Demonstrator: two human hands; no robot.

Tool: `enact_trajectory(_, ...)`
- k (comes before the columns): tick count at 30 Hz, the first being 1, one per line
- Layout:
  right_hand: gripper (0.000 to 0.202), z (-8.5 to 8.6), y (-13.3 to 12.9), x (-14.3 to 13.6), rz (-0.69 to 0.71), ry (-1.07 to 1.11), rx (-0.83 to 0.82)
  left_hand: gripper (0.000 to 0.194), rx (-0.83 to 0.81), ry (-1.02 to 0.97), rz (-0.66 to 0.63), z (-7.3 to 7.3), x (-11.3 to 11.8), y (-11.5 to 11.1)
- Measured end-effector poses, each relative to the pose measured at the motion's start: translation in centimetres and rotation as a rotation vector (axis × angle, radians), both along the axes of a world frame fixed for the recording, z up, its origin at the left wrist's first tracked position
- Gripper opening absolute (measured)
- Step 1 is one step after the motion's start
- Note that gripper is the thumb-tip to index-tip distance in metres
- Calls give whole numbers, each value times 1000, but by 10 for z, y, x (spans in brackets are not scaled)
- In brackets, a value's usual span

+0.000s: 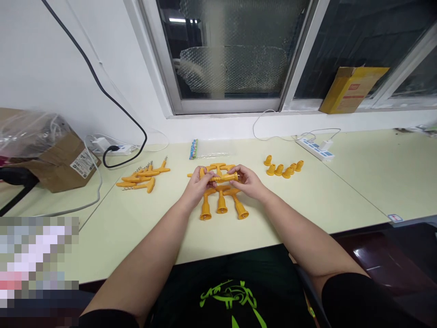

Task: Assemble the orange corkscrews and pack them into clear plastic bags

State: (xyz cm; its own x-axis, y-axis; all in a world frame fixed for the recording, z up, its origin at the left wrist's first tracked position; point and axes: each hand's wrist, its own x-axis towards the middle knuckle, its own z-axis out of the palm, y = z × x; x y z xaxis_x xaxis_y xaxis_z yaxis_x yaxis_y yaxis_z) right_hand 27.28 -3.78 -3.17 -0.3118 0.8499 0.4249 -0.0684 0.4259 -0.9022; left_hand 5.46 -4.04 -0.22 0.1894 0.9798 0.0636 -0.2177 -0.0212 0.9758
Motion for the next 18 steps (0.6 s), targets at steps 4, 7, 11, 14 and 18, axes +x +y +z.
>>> enact_trajectory(4,23,1,1,3,-32,-25,96,66,-90,-39,-79,4,-2,-4)
enact_trajectory(7,19,3,1,4,-69,-70,178,70,-161,-77,-123,2,-3,-4)
enact_trajectory(11,23,5,-1,4,-72,-73,135,69,-110,-92,-147,0,-2,-5)
enact_trajectory(14,33,4,-2,4,-42,-41,-11,66,51,-30,-114,3,0,-8)
enact_trajectory(18,38,7,-4,3,-5,-11,-156,60,223,115,-56,8,0,-13)
